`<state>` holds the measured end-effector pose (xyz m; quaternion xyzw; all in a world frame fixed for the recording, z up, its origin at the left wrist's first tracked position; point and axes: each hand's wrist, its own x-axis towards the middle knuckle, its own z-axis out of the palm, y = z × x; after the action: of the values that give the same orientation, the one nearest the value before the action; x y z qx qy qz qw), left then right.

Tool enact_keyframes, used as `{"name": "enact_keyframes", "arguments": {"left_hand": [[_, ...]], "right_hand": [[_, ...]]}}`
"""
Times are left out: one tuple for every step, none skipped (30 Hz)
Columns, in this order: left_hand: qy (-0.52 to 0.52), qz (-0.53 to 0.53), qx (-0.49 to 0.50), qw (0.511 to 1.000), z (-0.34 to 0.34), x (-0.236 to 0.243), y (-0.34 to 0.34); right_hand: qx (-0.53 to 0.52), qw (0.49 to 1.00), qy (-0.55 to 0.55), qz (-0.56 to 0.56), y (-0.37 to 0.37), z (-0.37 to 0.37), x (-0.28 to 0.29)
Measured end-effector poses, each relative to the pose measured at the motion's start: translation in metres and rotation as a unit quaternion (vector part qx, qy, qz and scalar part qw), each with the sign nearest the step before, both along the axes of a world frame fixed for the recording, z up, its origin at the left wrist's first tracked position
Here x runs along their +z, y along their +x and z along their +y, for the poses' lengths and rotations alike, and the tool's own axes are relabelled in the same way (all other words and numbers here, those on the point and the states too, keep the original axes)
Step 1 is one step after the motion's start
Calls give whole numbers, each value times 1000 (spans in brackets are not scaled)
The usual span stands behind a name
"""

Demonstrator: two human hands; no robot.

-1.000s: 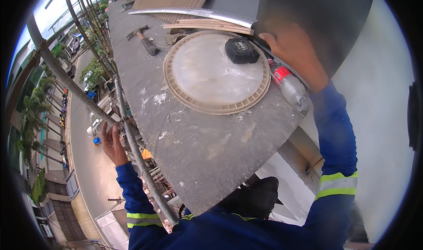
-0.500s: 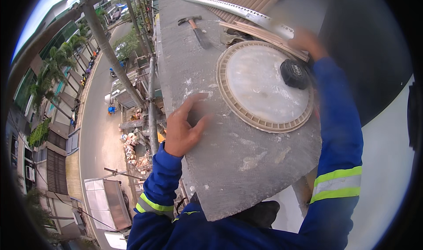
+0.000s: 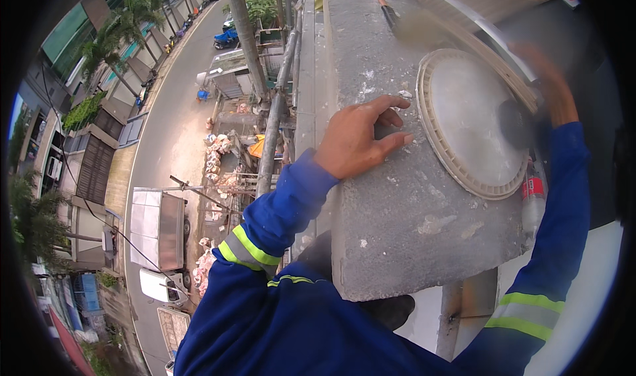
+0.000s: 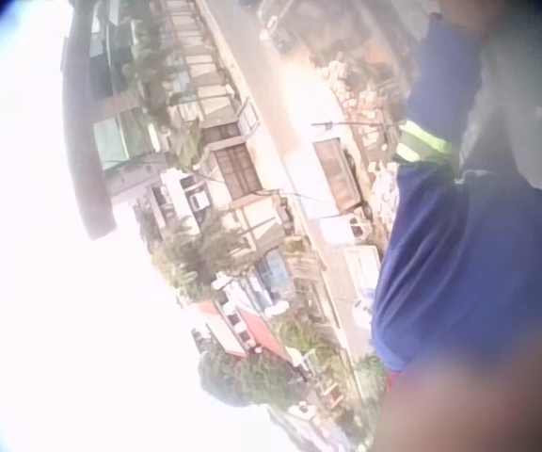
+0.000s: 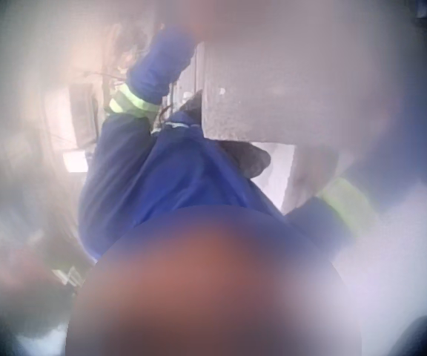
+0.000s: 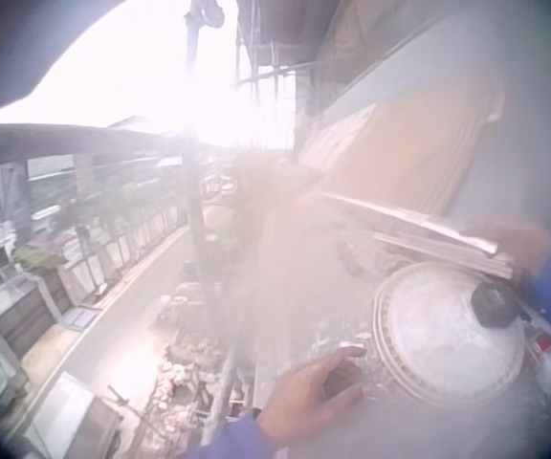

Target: The person positions a perforated metal strip along a concrete ledge, then places a wooden molding piece against it and repeatedly adjusts its alignment. The person uses both hands to hold and shift the pieces into place.

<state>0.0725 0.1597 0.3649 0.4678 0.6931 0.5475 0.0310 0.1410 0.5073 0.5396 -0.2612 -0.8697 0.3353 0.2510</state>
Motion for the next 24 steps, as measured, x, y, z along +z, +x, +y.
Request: {"name": "enact_keyframes", "arguments": {"left_hand": [[5,-3,-1,1000,0,1,-1],[11,-5,-3,1000,1,2,-2],[19,-19,-6,1000,3,3,-4],[27,-34,-10,999,4,4,-6],[35,-48,-15,998,7,5,-10],[48,-59,-18,997,10,7,-13],[61,-70,-22,995,15,9,-17],[78,-75,-27,994,20,11,-22],[80,-97,-28,992,26,14,-27],[86,-113,-30,989,32,18,-34],[98,-124,-32,987,38,22,-40],[107,-164,-41,980,44,27,-45],[119,-200,-50,971,49,32,-49],[122,-238,-51,962,53,37,-53],[130,-271,-70,951,54,40,-55],[148,-278,-82,946,55,43,-55],[155,-289,-84,941,56,45,-55],[164,-302,-85,935,58,46,-54],[178,-311,-53,932,58,45,-52],[173,-307,-18,936,58,41,-49],[179,-302,14,936,59,36,-46],[193,-282,40,939,60,31,-45],[214,-241,95,942,62,27,-48],[221,-255,84,938,62,22,-51]], "right_hand": [[15,999,-36,32,4,-5,-2],[-1,996,-72,49,8,-10,-3],[-3,993,-107,57,15,-17,-6],[-5,988,-141,65,22,-24,-8],[7,983,-173,68,31,-32,-10],[31,979,-189,73,42,-41,-13],[28,970,-229,77,53,-51,-17],[38,963,-253,86,64,-62,-23],[46,955,-277,95,77,-74,-28],[45,952,-291,88,93,-88,-33],[16,951,-299,81,110,-102,-39],[48,944,-317,79,126,-117,-46],[89,941,-317,82,142,-133,-54],[85,942,-318,69,155,-147,-62],[75,944,-318,49,167,-161,-69],[74,943,-320,53,179,-176,-75],[90,941,-322,50,188,-189,-81],[81,937,-338,41,196,-201,-83],[94,930,-353,32,202,-212,-84],[109,922,-371,26,205,-221,-86],[117,918,-379,15,206,-230,-87],[125,913,-389,8,205,-238,-88],[119,908,-402,-13,203,-244,-88],[138,909,-394,3,200,-249,-88]]}}
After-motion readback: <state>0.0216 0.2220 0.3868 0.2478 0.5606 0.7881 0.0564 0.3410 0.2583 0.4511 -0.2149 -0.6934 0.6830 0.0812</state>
